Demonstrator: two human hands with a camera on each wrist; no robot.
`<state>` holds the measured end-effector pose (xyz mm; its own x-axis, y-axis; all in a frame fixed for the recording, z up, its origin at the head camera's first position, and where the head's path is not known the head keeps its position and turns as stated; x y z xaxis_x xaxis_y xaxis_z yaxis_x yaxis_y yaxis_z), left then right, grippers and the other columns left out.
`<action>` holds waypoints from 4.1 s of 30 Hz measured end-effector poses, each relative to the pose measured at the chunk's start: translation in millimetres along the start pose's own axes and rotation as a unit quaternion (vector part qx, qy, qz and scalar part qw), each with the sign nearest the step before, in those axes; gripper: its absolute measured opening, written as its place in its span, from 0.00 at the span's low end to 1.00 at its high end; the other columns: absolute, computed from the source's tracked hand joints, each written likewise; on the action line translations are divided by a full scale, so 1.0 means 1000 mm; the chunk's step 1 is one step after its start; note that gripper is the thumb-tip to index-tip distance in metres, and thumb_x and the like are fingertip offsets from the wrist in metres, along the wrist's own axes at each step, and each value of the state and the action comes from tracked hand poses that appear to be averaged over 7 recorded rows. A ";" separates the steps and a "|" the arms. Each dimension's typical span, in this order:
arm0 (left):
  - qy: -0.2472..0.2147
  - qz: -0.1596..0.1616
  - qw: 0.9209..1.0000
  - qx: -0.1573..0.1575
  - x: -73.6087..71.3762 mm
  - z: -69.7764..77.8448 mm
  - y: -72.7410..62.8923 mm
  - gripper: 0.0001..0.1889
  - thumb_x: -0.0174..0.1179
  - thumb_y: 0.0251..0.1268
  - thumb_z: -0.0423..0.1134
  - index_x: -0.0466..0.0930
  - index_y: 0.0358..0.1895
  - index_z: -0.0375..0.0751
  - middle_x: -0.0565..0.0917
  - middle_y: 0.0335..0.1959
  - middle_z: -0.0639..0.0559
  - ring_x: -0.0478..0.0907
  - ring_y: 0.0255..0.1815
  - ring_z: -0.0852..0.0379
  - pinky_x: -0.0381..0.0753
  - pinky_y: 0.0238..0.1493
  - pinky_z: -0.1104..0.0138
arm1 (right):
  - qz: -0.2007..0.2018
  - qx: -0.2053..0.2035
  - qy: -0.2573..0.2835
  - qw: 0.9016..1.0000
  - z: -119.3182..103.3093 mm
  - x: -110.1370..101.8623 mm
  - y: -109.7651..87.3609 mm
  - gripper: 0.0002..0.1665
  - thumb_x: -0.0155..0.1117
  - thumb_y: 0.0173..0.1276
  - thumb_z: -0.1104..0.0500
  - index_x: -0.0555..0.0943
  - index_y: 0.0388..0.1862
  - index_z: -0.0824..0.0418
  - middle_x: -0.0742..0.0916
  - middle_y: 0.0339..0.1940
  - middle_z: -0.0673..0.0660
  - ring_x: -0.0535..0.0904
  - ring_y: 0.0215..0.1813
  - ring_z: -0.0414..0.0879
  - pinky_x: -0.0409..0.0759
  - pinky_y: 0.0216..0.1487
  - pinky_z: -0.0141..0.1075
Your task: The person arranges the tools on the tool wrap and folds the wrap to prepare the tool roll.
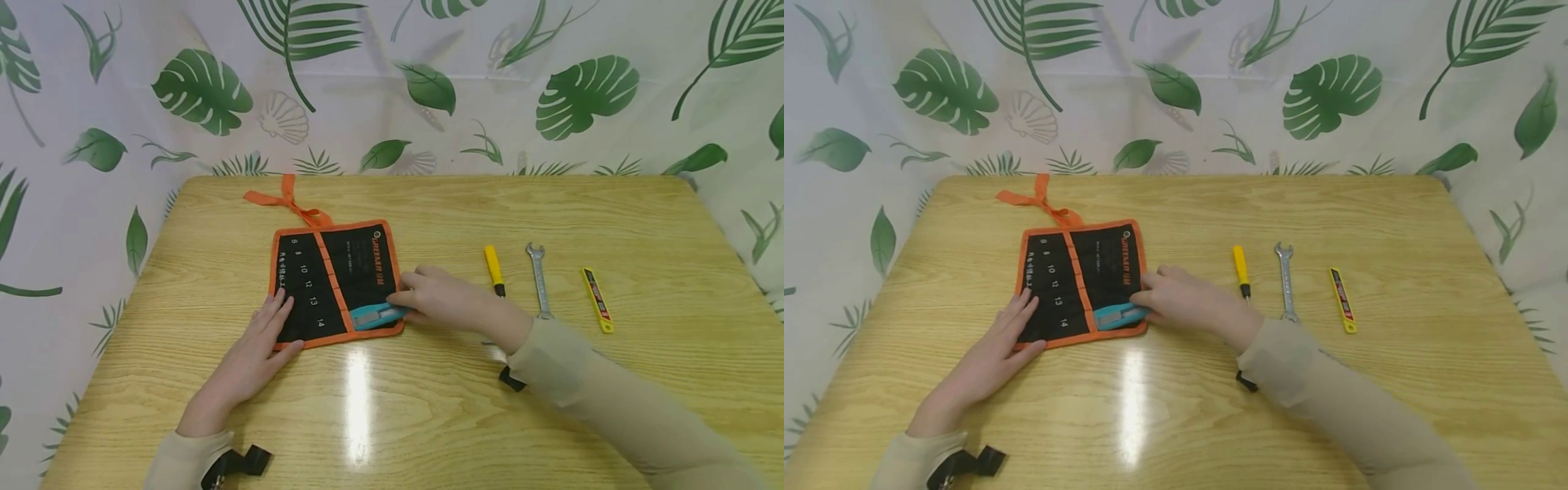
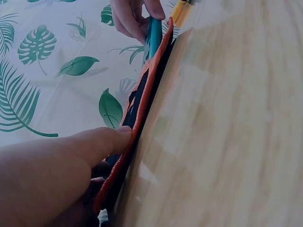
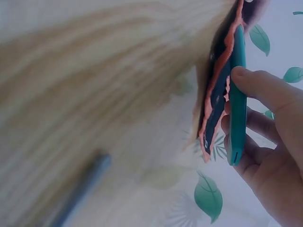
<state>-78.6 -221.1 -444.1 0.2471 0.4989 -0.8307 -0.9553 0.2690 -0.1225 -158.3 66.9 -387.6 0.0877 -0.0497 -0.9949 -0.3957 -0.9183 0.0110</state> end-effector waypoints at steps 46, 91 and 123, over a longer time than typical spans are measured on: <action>-0.031 -0.005 0.999 -0.039 -0.005 0.005 0.001 0.42 0.57 0.67 0.53 0.46 0.77 0.43 0.42 0.78 0.45 0.43 0.75 0.41 0.54 0.67 0.43 | 0.029 0.162 0.231 0.959 -0.006 0.020 -0.005 0.24 0.73 0.59 0.52 0.82 0.51 0.62 0.82 0.47 0.54 0.77 0.45 0.44 0.78 0.47 0.37; -0.050 0.019 0.997 -0.051 -0.003 0.002 0.001 0.43 0.62 0.63 0.52 0.51 0.76 0.42 0.46 0.77 0.47 0.47 0.74 0.40 0.56 0.67 0.43 | 0.096 0.231 0.350 0.903 -0.012 0.024 -0.029 0.08 0.73 0.55 0.63 0.84 0.33 0.63 0.82 0.26 0.48 0.75 0.27 0.37 0.78 0.30 0.30; -0.073 0.014 0.996 0.044 0.000 0.018 0.020 0.40 0.68 0.55 0.54 0.65 0.71 0.45 0.59 0.73 0.48 0.53 0.73 0.42 0.55 0.68 0.45 | 0.075 0.252 0.353 0.898 -0.009 0.027 -0.023 0.09 0.74 0.55 0.63 0.83 0.33 0.63 0.82 0.26 0.49 0.76 0.28 0.37 0.78 0.30 0.30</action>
<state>-95.0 -200.7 -436.8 0.2478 0.6196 -0.7447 -0.9457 0.3216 -0.0471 -138.7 82.6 -413.7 0.4859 -0.5579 -0.6728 -0.7992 -0.5953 -0.0835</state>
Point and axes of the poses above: each hand's wrist, its own y-axis towards the middle knuckle, its own x-axis out of the palm, z = x × y, the point moved 3 cm from there along y, towards the middle knuckle
